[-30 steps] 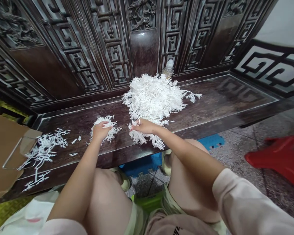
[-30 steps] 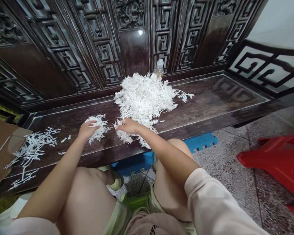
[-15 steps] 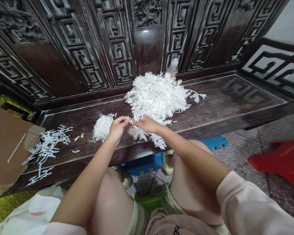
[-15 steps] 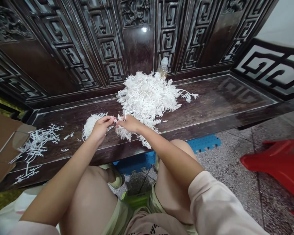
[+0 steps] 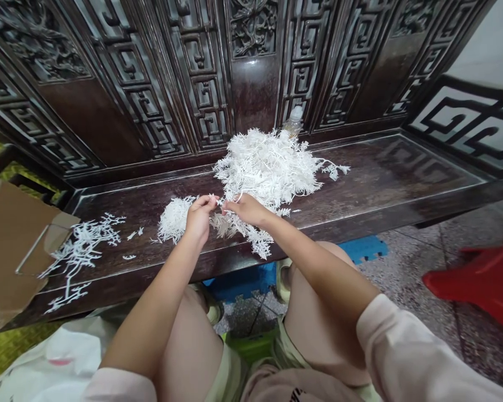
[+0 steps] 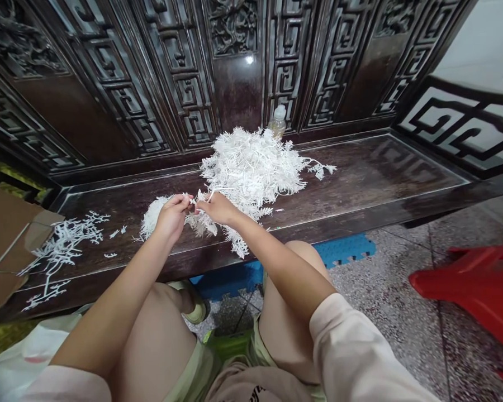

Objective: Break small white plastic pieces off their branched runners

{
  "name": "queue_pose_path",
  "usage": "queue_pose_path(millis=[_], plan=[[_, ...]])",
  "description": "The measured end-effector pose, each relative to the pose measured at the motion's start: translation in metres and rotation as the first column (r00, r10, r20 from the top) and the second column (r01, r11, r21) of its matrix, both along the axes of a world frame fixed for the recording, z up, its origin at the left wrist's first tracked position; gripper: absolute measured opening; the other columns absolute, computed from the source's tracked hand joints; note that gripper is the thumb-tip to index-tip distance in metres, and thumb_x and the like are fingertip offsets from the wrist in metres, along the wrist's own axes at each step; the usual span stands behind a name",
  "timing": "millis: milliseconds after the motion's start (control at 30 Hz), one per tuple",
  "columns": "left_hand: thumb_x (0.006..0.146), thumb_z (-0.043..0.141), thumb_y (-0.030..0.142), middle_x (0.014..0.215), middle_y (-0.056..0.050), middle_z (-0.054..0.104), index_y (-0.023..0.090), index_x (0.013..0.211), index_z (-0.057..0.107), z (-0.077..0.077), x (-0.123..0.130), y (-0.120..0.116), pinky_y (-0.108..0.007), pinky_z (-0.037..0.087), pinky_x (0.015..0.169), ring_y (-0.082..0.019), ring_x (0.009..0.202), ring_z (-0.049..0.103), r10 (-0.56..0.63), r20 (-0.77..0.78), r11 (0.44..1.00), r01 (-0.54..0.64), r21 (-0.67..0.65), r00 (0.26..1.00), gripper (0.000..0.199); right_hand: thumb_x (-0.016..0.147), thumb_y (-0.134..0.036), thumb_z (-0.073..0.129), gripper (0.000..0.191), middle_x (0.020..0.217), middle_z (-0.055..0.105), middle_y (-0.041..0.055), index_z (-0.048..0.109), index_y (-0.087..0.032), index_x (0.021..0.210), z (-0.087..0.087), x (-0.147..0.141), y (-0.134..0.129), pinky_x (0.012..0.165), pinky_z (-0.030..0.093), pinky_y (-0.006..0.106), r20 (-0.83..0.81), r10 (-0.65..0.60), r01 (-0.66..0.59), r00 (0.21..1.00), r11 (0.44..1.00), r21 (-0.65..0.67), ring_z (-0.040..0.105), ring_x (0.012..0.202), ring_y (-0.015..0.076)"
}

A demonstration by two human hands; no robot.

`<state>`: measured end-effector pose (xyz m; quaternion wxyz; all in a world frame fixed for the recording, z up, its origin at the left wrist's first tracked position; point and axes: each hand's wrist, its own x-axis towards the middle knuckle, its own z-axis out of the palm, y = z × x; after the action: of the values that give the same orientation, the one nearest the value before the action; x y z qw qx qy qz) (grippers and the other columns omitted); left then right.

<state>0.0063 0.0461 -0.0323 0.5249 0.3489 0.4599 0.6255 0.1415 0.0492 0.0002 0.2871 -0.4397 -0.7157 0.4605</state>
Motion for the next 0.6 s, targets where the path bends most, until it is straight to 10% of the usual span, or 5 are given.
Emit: queue_pose_path(millis=[433, 600], plan=[[0.06, 0.065, 0.018, 0.07, -0.001, 0.056, 0.014, 0.06, 0.055, 0.0, -0.003, 0.005, -0.022, 0.04, 0.065, -0.007, 0.062, 0.049, 0.049, 0.072, 0.998, -0.052, 0.045, 0.996, 0.01, 0.074, -0.03, 0.044, 0.025, 0.053, 0.043, -0.0029, 0.06, -0.012, 0.069, 0.005, -0.007, -0.007, 0.051, 0.025, 0.022, -0.118, 0.013, -0.018, 0.993, 0.999, -0.041, 0.032, 0.051, 0.007], [0.071, 0.049, 0.004, 0.057, 0.005, 0.048, 0.015, 0.063, 0.044, 0.006, -0.085, 0.013, -0.022, 0.043, 0.072, -0.004, 0.056, 0.047, 0.444, 0.062, 0.893, -0.436, -0.114, 0.894, 0.014, 0.075, -0.035, 0.042, 0.027, 0.054, 0.04, -0.0031, 0.058, -0.014, 0.07, 0.011, 0.024, -0.01, 0.049, 0.025, 0.022, -0.125, -0.091, 0.071, 0.988, 0.986, -0.151, 0.027, 0.047, 0.0065]])
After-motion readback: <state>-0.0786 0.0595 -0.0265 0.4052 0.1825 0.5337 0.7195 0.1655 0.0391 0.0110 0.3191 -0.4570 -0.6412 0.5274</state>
